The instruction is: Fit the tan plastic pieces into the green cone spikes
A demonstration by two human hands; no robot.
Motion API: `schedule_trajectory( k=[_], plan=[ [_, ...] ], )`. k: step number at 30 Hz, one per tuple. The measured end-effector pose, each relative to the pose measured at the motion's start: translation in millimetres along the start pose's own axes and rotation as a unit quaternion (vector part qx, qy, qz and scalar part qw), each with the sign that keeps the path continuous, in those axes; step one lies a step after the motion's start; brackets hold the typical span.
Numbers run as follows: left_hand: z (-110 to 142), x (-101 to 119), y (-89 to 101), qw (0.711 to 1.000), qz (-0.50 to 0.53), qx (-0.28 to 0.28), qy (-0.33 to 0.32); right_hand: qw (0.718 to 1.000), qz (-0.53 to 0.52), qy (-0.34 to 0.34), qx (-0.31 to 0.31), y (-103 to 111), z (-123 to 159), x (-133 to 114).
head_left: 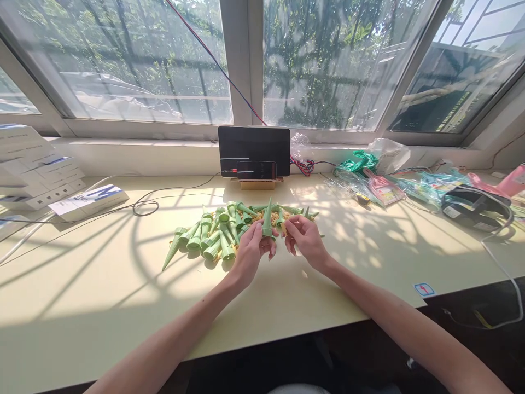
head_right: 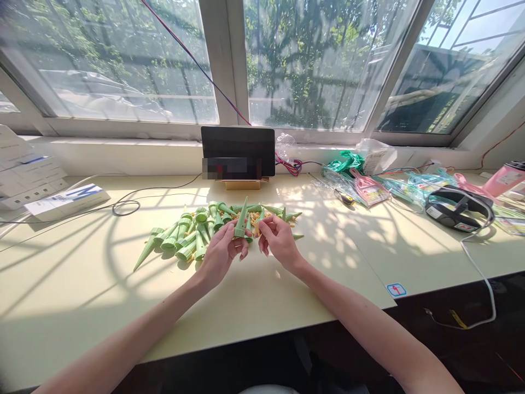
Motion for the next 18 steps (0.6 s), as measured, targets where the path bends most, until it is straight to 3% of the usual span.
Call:
schedule_trajectory(
  k=[10, 18],
  plan=[
    [0.0, -6.0, 1.4, 1.000, 0.007, -0.005, 0.029, 1.000, 0.022, -0.005, -0.006, 1.8, 1.4, -1.4],
    [0.1, -8.5, -2.2, 0.996, 0.054, -0.013, 0.066, 0.998, -0.032, -0.050, 0.001, 2.1, 0.0, 0.1]
  ],
)
Point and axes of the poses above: each hand's wrist, its own z-axis away from the middle knuckle, its own y-axis out of the back of the hand, x = y × z, the point moved 7 cm from there along -z, towards the middle knuckle, and after that the axes turned 5 degrees about z, right-handed, at the moved point
